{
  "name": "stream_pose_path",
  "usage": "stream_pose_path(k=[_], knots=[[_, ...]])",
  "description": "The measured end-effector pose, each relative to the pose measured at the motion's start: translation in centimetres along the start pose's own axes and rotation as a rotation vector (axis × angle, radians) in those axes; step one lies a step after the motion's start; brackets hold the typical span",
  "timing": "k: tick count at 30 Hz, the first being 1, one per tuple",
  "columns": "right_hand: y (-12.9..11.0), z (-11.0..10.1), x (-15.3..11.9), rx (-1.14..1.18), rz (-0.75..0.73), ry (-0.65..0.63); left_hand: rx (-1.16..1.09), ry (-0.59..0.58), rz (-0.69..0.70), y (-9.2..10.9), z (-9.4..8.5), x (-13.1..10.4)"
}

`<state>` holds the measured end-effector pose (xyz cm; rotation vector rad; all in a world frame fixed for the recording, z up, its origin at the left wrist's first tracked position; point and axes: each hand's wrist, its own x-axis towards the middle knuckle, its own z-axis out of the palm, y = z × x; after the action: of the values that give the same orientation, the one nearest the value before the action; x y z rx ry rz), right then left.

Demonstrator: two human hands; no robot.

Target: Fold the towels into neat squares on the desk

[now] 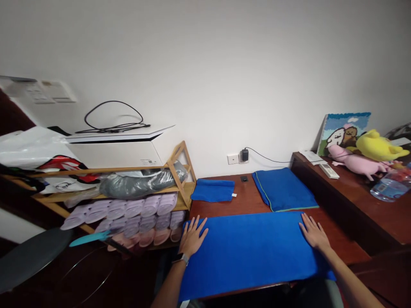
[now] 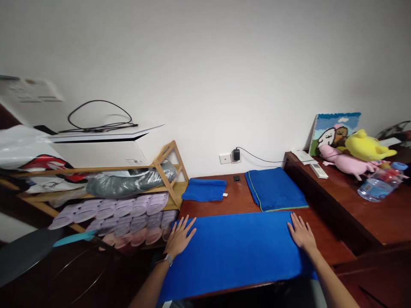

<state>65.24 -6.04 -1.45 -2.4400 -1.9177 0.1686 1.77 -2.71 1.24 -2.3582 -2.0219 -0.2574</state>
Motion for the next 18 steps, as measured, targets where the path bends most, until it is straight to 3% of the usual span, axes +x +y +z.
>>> stream_pose_path(k=[8,11,14,16,18], knots=[[0.4,-0.4,1.4,-0.014,0.021,-0.051,-0.021,-0.083,-0.037,0.4,-0.7,0.4],[-1.6,-1.7,1.6,-0.014,0.004,-0.029,-0.039,-0.056,0.0,-0.4,-0.5,-0.1],[-8.6,-3.2,0.3,0.035,-0.154,0.127,-0.06,0.005,0.022,-1.2,0.1,-0.7],[-15.8,-3.9,-1.5,0.115,-0.32,0.152,-0.067,0.027,0.016,-1.3,0.3,-0.9],[-23.6,-4.1,-3.6,0.2,-0.495,0.09,-0.068,0.041,0.0,-1.2,0.4,-0.9]])
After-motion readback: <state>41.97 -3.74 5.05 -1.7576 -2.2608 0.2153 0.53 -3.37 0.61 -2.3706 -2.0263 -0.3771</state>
